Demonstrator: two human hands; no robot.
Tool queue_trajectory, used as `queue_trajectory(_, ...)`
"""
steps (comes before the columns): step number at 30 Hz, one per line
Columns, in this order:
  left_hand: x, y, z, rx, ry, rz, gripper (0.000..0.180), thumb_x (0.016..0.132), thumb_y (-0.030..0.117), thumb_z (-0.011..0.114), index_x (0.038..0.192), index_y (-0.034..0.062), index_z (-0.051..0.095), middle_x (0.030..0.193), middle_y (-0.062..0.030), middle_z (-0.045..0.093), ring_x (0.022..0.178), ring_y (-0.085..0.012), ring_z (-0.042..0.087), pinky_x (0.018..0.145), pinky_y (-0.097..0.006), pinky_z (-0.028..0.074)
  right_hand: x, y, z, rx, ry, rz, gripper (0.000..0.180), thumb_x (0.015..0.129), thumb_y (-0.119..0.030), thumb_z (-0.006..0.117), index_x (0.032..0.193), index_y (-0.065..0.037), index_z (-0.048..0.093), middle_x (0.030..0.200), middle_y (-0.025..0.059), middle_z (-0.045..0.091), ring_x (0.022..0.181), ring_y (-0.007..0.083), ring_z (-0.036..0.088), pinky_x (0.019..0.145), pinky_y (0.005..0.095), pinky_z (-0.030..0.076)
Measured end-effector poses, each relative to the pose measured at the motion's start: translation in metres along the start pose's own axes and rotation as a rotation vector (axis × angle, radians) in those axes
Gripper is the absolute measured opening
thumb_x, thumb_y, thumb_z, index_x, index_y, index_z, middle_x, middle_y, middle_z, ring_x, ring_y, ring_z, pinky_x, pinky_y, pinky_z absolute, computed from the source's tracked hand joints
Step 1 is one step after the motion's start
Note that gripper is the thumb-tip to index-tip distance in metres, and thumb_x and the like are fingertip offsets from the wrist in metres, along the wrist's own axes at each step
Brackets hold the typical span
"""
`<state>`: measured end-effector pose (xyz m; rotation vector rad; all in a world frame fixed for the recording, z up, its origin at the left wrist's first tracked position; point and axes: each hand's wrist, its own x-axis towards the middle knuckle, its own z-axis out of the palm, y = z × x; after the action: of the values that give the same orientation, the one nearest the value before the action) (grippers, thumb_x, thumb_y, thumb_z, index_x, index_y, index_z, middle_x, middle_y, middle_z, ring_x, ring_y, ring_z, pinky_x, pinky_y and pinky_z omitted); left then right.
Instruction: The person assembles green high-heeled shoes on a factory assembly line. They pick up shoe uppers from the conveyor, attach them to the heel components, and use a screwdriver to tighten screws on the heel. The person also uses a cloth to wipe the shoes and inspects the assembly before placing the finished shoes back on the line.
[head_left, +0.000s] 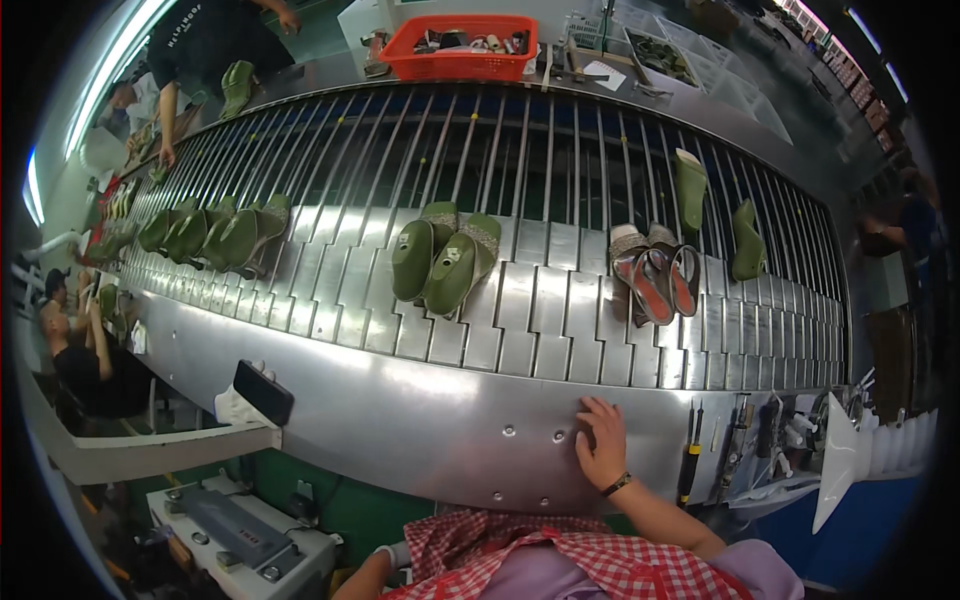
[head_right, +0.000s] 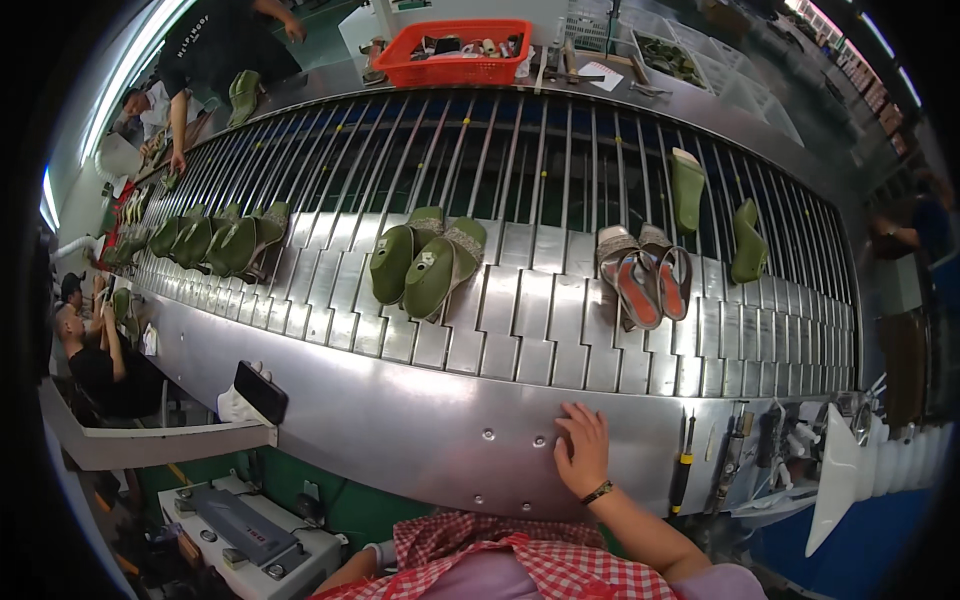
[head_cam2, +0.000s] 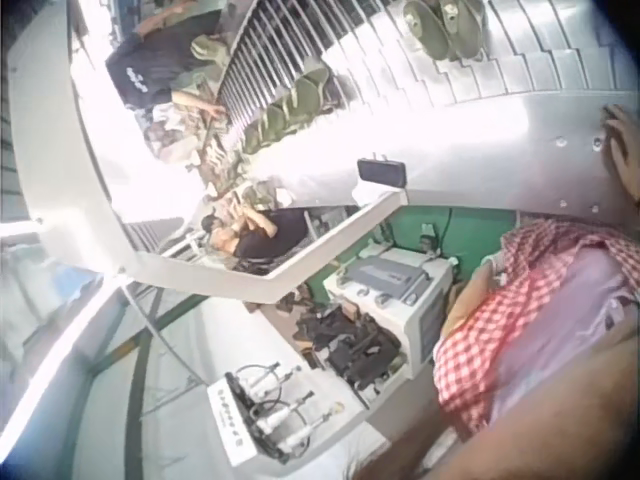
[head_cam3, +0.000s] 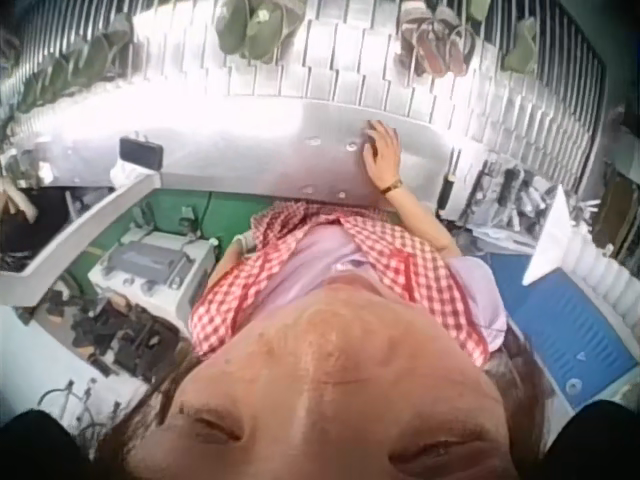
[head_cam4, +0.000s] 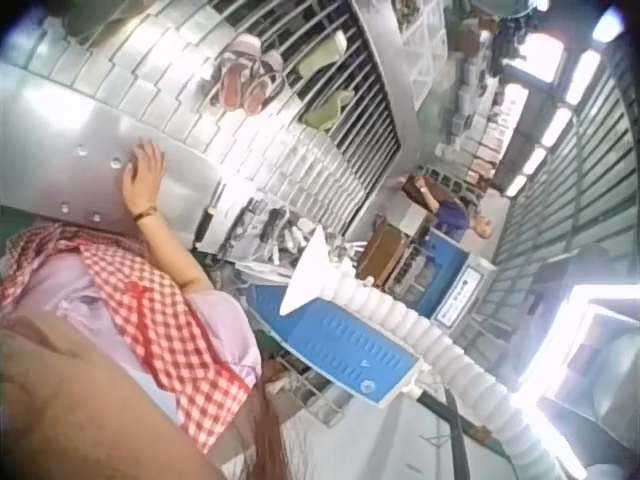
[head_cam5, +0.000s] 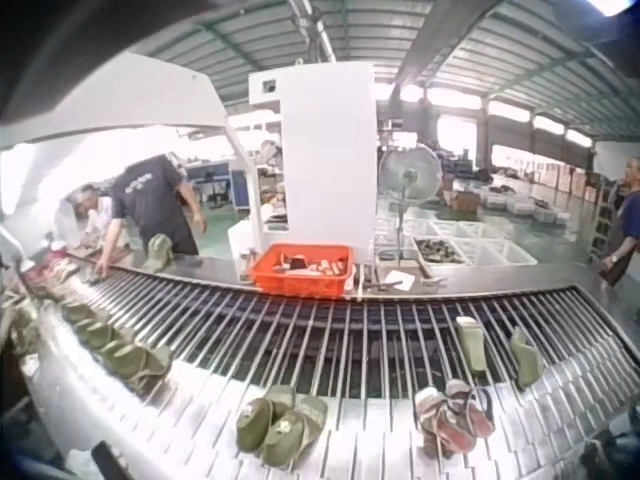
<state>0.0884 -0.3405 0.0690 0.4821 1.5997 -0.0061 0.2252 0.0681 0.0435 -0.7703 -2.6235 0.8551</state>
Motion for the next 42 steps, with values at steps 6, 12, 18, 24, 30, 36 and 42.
queue_trajectory(6, 0.021, -0.081, 0.003, 0.204, -0.241, -0.093, 0.055, 0.087, 0.051, 0.047, 0.128, 0.0168, 0.059, 0.133, -0.0150, 0.056, 0.123, -0.0332, 0.053, 0.098, -0.039, 0.043, 0.136, -0.074, 0.036, 0.568, 0.122, 0.050, 0.050, 0.084, -0.018, 0.067, 0.126, -0.002, 0.048, 0.145, 0.0200, 0.038, 0.133, 0.0363, 0.038, 0.110, 0.0429, 0.031)
queue_trajectory(12, 0.083, -0.126, -0.003, 0.166, -0.298, -0.038, 0.049, 0.083, 0.039, 0.056, 0.124, 0.0119, 0.062, 0.127, -0.0151, 0.061, 0.118, -0.0319, 0.057, 0.096, -0.039, 0.046, 0.248, -0.137, 0.120, 0.389, 0.274, -0.006, 0.085, 0.076, -0.028, 0.076, 0.143, -0.004, 0.030, 0.151, 0.0286, 0.021, 0.139, 0.0411, 0.027, 0.111, 0.0445, 0.030)
queue_trajectory(18, -0.029, 0.028, -0.179, -0.088, -0.076, 0.428, 0.043, 0.091, 0.032, 0.055, 0.122, 0.0022, 0.060, 0.108, -0.0156, 0.067, 0.100, -0.0281, 0.065, 0.089, -0.035, 0.049, 0.239, -0.106, 0.131, 0.859, 0.245, 0.274, 0.076, 0.076, -0.015, 0.065, 0.142, -0.002, 0.031, 0.134, 0.0204, 0.043, 0.121, 0.0316, 0.047, 0.101, 0.0374, 0.041)
queue_trajectory(24, 0.053, 0.126, -0.288, -0.927, 1.052, 1.072, 0.063, 0.085, 0.017, 0.068, 0.139, -0.0003, 0.041, 0.134, -0.0151, 0.051, 0.120, -0.0240, 0.053, 0.099, -0.034, 0.044, 0.213, -0.088, 0.087, 1.397, 0.151, 0.438, 0.049, 0.083, -0.018, 0.055, 0.127, 0.002, 0.047, 0.111, 0.0131, 0.062, 0.095, 0.0258, 0.064, 0.086, 0.0369, 0.051)
queue_trajectory(30, 0.139, 0.180, -0.357, -0.601, 1.306, 0.914, 0.087, 0.071, 0.037, 0.079, 0.142, 0.0059, 0.039, 0.133, -0.0170, 0.053, 0.124, -0.0357, 0.050, 0.104, -0.038, 0.040, 0.099, -0.118, 0.012, 1.210, 0.033, 0.221, 0.054, 0.083, -0.021, 0.057, 0.130, 0.004, 0.046, 0.116, 0.0139, 0.062, 0.098, 0.0251, 0.064, 0.087, 0.0401, 0.052)
queue_trajectory(36, 0.090, 0.173, -0.345, -1.384, 0.773, 1.160, 0.057, 0.080, 0.024, 0.074, 0.127, 0.0005, 0.052, 0.106, -0.0112, 0.061, 0.090, -0.0222, 0.064, 0.068, -0.032, 0.057, -0.001, -0.115, 0.034, 0.687, 0.044, 0.222, 0.085, 0.081, -0.028, 0.071, 0.148, -0.001, 0.025, 0.143, 0.0190, 0.040, 0.131, 0.0282, 0.042, 0.108, 0.0371, 0.034)
queue_trajectory(42, -0.005, 0.078, -0.251, -1.111, 0.842, 1.204, 0.045, 0.093, 0.017, 0.060, 0.131, -0.0027, 0.048, 0.116, -0.0163, 0.061, 0.100, -0.0274, 0.065, 0.086, -0.040, 0.058, -0.050, -0.115, 0.024, 0.541, 0.193, 0.149, 0.080, 0.083, -0.033, 0.073, 0.145, -0.003, 0.032, 0.142, 0.0191, 0.038, 0.124, 0.0300, 0.048, 0.104, 0.0377, 0.039)
